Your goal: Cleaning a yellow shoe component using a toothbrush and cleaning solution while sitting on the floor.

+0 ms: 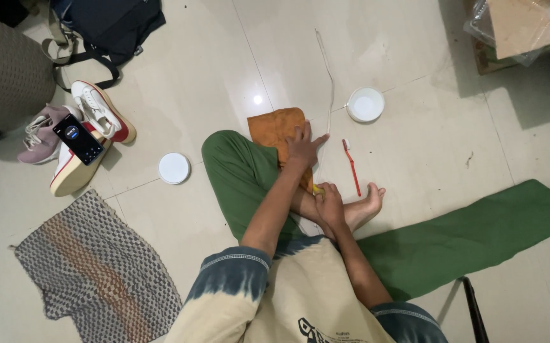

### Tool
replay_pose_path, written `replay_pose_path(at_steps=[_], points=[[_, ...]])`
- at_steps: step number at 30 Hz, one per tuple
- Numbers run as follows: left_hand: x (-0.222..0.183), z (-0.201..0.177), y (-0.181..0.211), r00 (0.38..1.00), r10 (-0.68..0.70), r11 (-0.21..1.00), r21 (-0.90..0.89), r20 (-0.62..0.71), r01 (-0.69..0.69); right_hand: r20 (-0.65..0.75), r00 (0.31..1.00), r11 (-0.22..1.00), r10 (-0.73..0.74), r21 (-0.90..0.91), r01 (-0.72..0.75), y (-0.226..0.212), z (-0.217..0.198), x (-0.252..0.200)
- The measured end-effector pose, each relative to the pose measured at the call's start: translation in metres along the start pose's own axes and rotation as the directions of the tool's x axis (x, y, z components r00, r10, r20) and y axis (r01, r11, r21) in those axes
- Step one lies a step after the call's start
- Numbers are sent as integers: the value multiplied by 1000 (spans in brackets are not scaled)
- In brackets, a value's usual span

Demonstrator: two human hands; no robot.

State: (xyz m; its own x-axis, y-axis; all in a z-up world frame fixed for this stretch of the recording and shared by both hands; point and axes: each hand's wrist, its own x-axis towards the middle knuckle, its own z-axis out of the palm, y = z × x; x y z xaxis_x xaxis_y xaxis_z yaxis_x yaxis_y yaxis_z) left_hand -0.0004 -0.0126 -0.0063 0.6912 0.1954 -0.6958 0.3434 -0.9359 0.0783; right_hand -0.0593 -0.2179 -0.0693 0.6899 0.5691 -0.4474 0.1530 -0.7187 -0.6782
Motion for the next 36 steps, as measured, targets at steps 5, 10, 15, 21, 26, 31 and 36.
replay_pose_path(at_steps=[5,10,15,21,26,31,36], points=[[0,1,-1,1000,5,1000,-7,5,-5,4,1000,1000,15,0,-15,-5,-2,-1],[5,7,-1,1000,6,999,37,-5,-6,1,999,998,51,23,-51,-13,-7,-3],[-1,0,0,1000,8,1000,-20,9,-8,-404,898,984,-176,-70,161,-44,-32,9],[-16,-14,0,999,7,998,-58,43,-4,-456,857,969,-241,-71,235,-66,-60,59],[-4,-13,-1,1000,-17,995,-101,13,18,-266,961,985,77,169,-32,-50,-48,102],[7,-1,-3,1000,-12,996,-85,10,13,-273,918,910,-287,-377,173,26,15,119],[-1,-9,-2,1000,-5,996,-90,30,8,-263,906,874,-333,-447,191,0,10,80]])
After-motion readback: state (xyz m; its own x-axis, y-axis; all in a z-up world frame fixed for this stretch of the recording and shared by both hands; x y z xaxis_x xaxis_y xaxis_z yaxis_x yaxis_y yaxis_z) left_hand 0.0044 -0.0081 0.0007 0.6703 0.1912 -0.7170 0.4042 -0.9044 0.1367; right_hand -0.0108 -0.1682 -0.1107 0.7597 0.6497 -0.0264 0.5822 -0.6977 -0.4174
